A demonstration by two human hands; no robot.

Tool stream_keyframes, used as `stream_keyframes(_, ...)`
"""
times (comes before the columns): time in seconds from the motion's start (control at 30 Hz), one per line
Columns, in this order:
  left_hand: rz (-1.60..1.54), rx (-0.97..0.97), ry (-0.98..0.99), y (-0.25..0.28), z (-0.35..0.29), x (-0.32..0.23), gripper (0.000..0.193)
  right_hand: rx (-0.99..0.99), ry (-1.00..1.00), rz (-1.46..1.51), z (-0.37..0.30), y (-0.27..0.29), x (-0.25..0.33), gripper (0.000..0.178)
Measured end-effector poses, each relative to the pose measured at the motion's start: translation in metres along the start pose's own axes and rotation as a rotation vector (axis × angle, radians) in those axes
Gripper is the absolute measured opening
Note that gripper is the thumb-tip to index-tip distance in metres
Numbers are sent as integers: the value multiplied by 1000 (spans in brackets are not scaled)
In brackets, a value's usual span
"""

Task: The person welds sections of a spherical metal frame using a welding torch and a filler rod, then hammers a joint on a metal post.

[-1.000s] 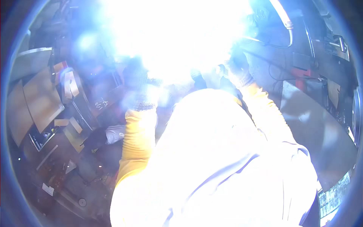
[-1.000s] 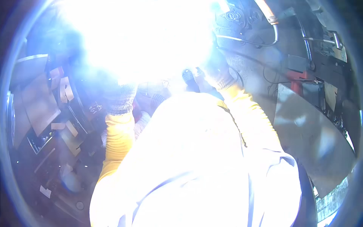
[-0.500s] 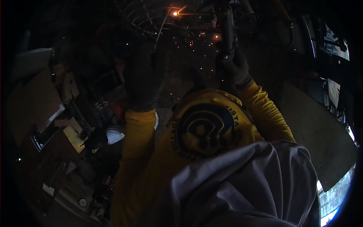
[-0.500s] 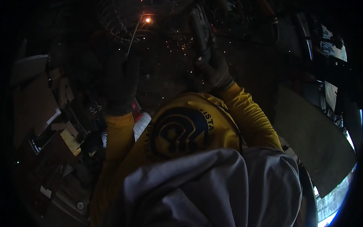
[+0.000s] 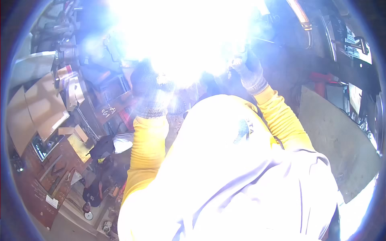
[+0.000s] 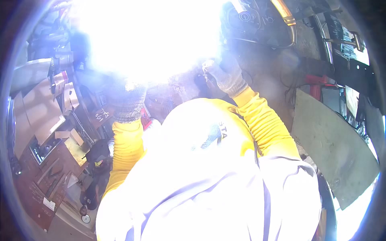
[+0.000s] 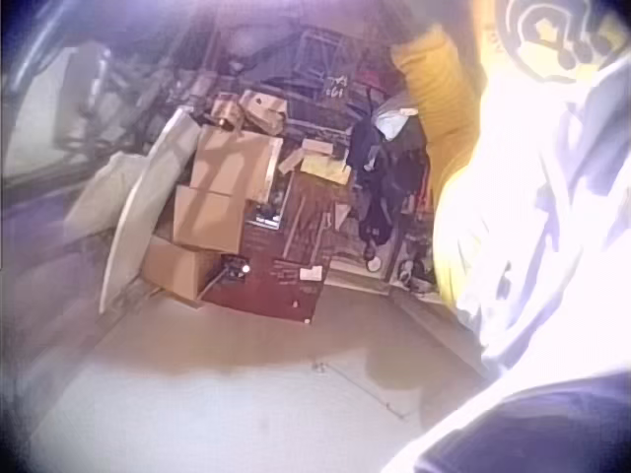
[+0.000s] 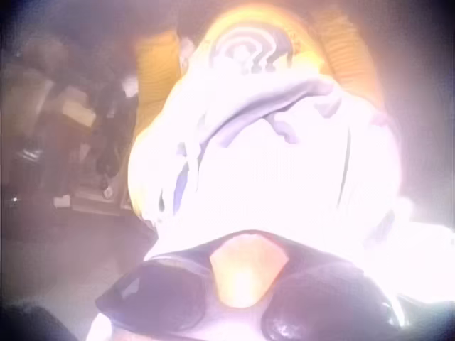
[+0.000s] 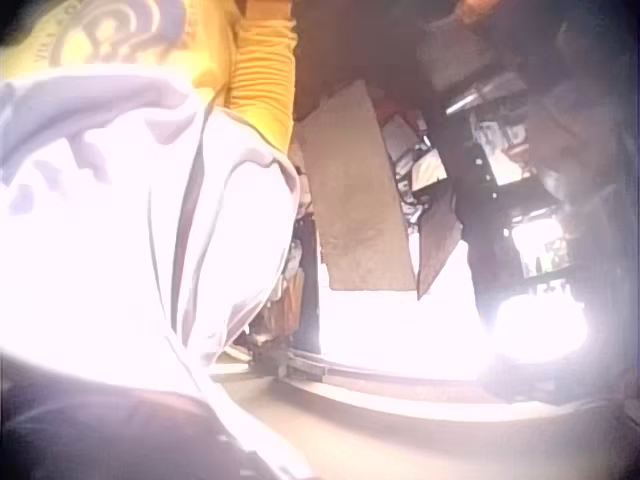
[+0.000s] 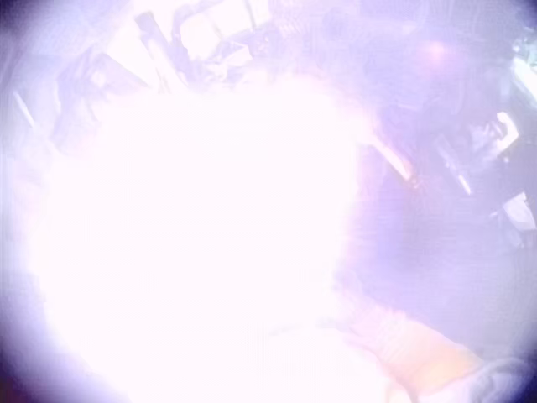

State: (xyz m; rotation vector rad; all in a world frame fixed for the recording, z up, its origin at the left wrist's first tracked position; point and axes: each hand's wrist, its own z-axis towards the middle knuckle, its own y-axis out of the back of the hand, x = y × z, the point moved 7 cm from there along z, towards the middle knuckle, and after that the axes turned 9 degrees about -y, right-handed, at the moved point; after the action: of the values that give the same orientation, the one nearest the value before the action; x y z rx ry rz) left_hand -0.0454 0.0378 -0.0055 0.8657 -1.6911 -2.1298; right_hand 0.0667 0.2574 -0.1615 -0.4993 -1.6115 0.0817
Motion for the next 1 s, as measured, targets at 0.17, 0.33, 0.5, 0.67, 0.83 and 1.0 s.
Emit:
stream_keyframes(0.17,-1071,-328,306,-29,-22,17,25,47,-163,132,0,-10,0,57)
stream_keyframes(0.33,-346,-298,172,-3,-5,0,24,31,-33,-77,0,-6,16,29)
stream_keyframes(0.5,53,-306,74,18,18,-17,21,-40,2,35,-3,-1,6,70)
stream_keyframes(0.67,-63,-325,138,18,12,-9,18,-59,-40,15,-4,-7,9,71)
stream_keyframes(0.83,52,-271,109,17,15,-13,19,-6,-126,-71,-4,1,-7,64)
stream_keyframes(1.0,124,-317,6,17,15,-16,21,-4,-199,7,-6,-2,-3,52)
